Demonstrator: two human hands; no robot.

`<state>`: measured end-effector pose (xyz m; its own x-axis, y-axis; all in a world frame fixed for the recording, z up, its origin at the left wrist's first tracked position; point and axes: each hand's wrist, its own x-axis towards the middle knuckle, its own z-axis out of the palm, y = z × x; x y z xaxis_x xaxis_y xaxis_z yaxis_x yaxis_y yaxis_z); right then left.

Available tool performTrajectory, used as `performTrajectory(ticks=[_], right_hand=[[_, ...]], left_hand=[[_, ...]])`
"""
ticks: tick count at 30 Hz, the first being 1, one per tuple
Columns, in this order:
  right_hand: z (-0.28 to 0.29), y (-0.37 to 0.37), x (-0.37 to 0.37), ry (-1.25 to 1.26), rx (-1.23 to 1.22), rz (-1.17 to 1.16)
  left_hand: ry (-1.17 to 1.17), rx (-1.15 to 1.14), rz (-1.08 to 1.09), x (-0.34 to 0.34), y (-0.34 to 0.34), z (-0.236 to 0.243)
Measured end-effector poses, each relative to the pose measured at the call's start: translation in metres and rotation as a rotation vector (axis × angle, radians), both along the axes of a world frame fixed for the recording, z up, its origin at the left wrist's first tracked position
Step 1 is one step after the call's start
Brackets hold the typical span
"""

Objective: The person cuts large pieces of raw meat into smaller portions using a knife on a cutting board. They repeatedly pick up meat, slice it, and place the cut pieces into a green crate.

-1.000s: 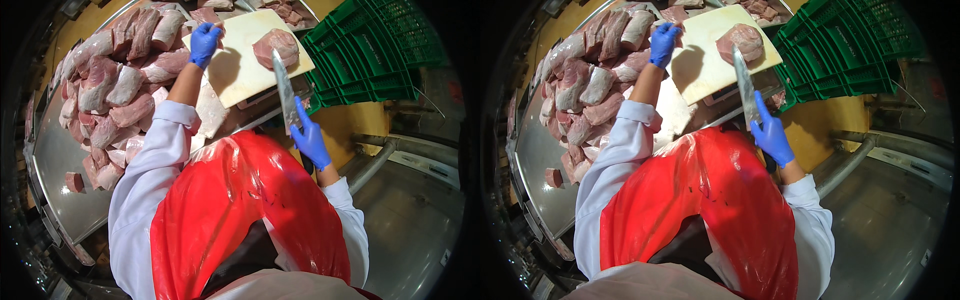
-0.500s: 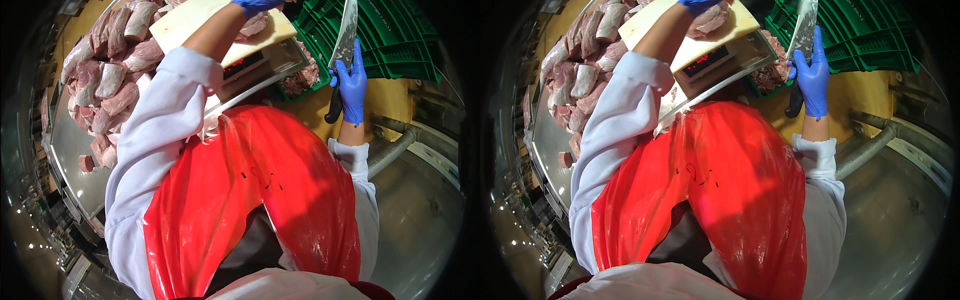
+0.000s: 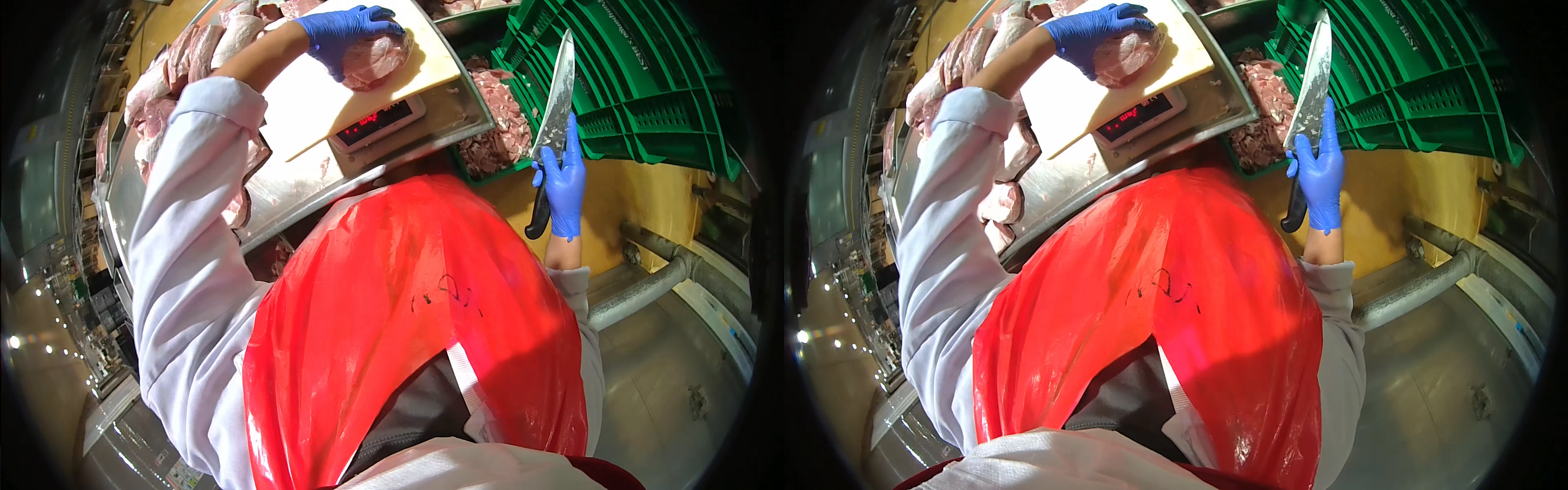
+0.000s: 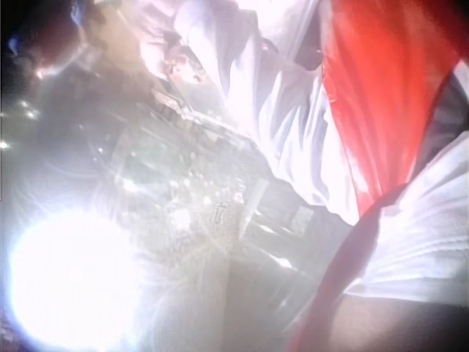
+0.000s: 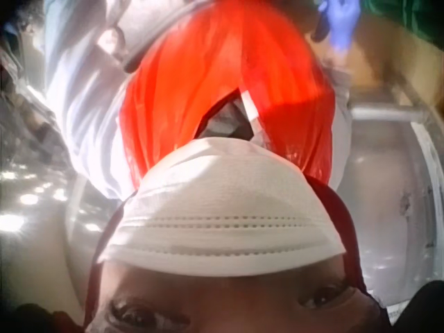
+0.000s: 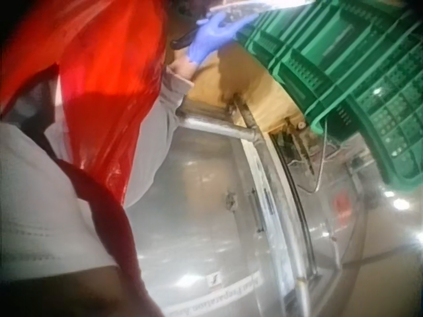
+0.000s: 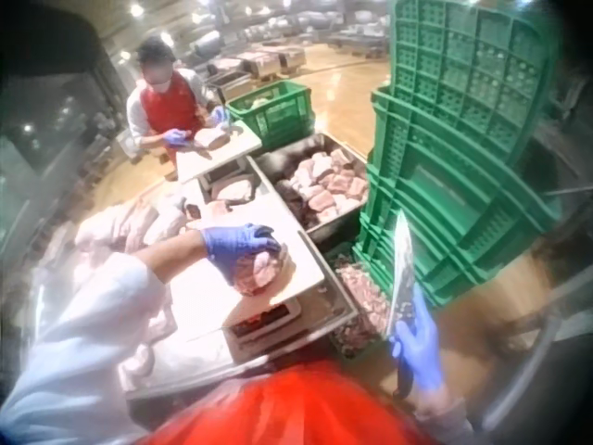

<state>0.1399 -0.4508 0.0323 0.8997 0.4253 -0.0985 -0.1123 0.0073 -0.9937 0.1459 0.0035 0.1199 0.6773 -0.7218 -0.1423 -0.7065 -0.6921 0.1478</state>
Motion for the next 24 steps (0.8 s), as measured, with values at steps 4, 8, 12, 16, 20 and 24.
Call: performTrajectory(ticks=[4,8,12,16,20,24], right_hand=[[-0.005,0.013,0.016,-0.008,0.01,0.105],[-0.011,0.028,0.032,-0.085,-0.061,0.201],[-0.001,0.071,0.037,-0.186,-0.103,0.377],[0.001,0.137,0.032,-0.558,-0.049,0.483],[0.006,0.199,0.014,-0.525,-0.114,0.558],[0.007,0.216,-0.007,-0.638,-0.35,0.546]], left_hand=[[-0.123,-0.159,0.608,-0.033,0.012,-0.042],[0.105,-0.191,1.27,-0.07,-0.025,-0.044],[-0.032,-0.214,1.39,-0.108,0.016,-0.057],[-0.336,-0.637,1.48,-0.128,0.047,-0.084],[-0.374,-0.852,1.466,-0.15,0.052,-0.069],[-0.4,-0.866,1.45,-0.162,0.035,-0.076]])
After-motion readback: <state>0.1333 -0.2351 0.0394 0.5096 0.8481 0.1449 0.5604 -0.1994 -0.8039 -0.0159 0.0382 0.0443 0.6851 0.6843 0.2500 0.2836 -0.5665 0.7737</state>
